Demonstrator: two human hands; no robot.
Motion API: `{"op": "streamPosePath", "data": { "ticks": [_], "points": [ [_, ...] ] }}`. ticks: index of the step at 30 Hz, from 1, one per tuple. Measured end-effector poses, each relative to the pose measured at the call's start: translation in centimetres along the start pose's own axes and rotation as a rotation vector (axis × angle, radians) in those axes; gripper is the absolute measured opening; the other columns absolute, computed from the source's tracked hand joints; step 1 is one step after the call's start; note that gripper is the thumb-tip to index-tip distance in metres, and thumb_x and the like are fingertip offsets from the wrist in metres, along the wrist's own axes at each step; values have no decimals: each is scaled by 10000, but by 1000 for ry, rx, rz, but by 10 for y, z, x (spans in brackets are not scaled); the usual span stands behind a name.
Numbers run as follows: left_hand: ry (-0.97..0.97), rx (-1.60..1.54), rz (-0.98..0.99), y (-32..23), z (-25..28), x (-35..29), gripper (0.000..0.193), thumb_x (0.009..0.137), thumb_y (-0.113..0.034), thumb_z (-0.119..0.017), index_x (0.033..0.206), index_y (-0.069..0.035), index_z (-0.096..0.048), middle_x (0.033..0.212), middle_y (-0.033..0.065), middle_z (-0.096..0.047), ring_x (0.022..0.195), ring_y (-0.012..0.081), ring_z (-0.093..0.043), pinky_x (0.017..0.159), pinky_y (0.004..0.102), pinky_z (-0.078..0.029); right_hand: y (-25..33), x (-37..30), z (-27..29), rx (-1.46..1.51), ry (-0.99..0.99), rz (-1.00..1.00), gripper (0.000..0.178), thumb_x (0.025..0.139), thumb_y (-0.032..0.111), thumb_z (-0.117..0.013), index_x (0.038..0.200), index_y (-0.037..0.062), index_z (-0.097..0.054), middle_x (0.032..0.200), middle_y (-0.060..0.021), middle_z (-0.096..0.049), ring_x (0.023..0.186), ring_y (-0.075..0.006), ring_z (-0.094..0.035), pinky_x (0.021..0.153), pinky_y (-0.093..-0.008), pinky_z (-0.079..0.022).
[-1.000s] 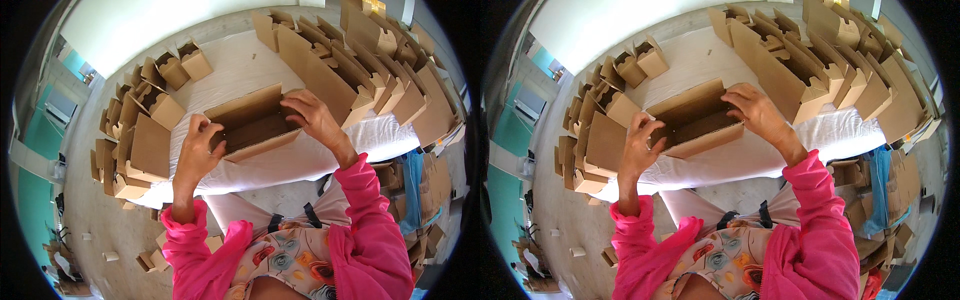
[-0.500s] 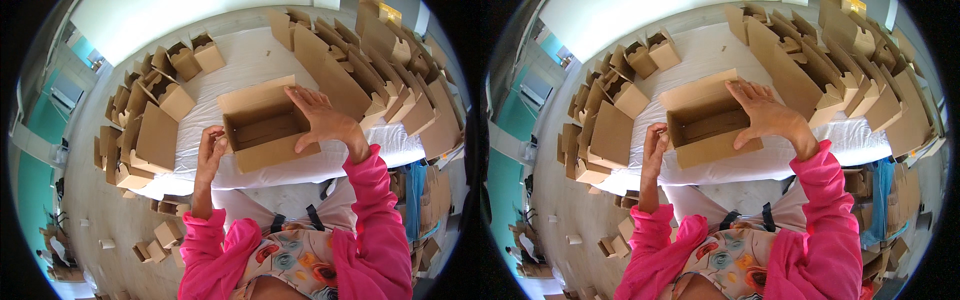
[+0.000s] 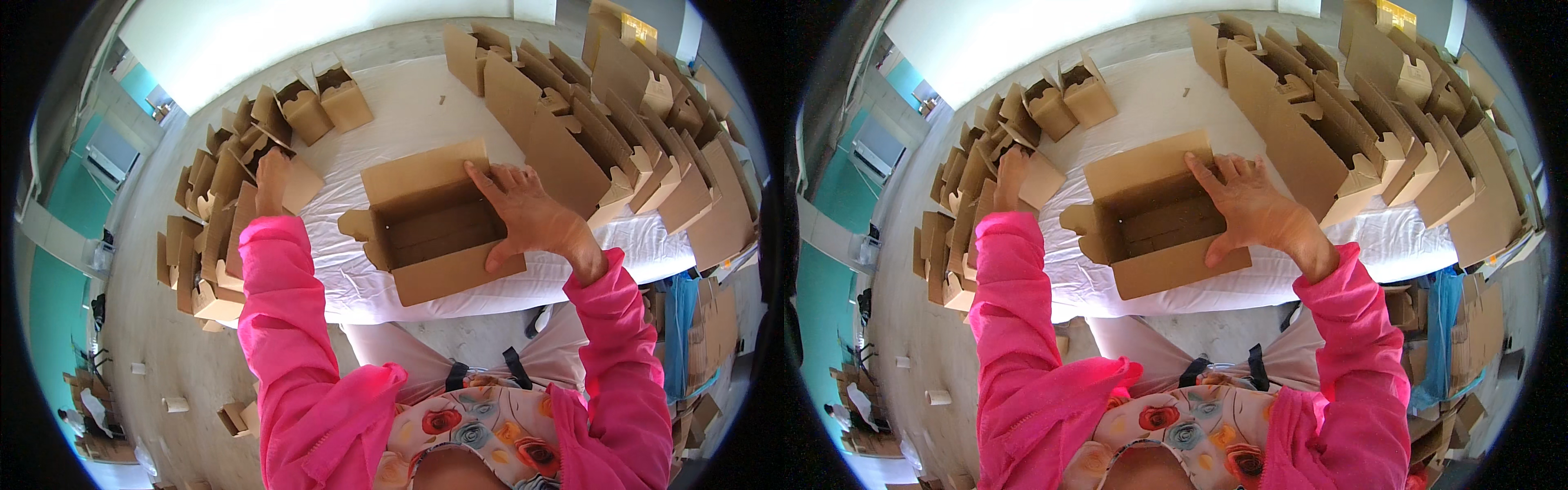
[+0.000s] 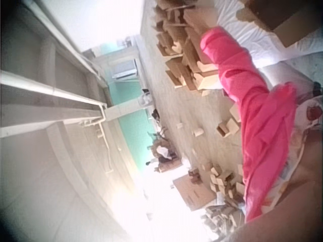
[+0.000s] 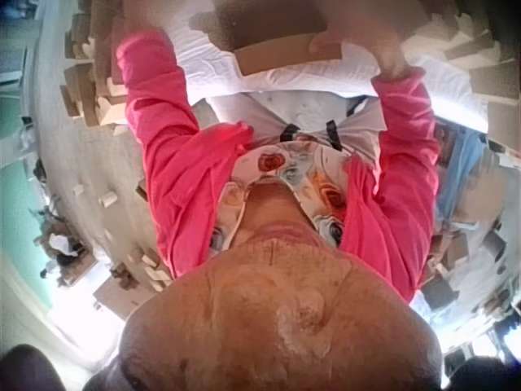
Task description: The person places bottles wrapped in plastic into cardboard boxes, one by one, and luego closes the top flaps of each box.
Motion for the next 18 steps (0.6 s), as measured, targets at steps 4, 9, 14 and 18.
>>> {"op": "streamPosePath", "data": {
  "ticks": [4,9,14,18],
  "points": [
    [12,-156,16,-10,4,-3,329,893,-188,-497,1088,54,-607,986,256,-653,955,392,-625,817,449,-481,-5,-1,3,-12,-35,-3,1315,491,558,-826,1488,62,-125,1274,-226,-394,1235,-389,-345,1026,-490,-244],
    [410,-966,112,-7,-26,-21,276,882,-185,-558,1064,1,-650,913,63,-677,769,148,-634,689,360,-516,-24,-2,2,22,-13,-113,1330,481,616,-801,1485,49,-137,1254,-230,-395,1160,-399,-378,1011,-446,-271],
    [674,-735,301,-28,-24,-58,280,896,-245,-561,1038,-20,-648,897,80,-676,742,178,-625,677,327,-500,-20,1,3,84,21,-156,1259,521,540,-812,1479,47,-160,1291,-247,-393,1213,-421,-356,1043,-513,-239],
    [675,-761,364,-16,-37,-67,274,895,-246,-561,1037,-24,-639,901,81,-670,753,183,-624,681,332,-503,-18,5,5,134,27,-159,1237,527,494,-824,1471,29,-174,1315,-254,-389,1259,-421,-332,1058,-553,-220]
  ]
}}
Point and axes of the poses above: each hand's wrist, its own x-axis towards the middle knuckle, its own z-axis out of the back of the hand, y = z × x, the point moved 10 cm from there along x, towards the middle knuckle
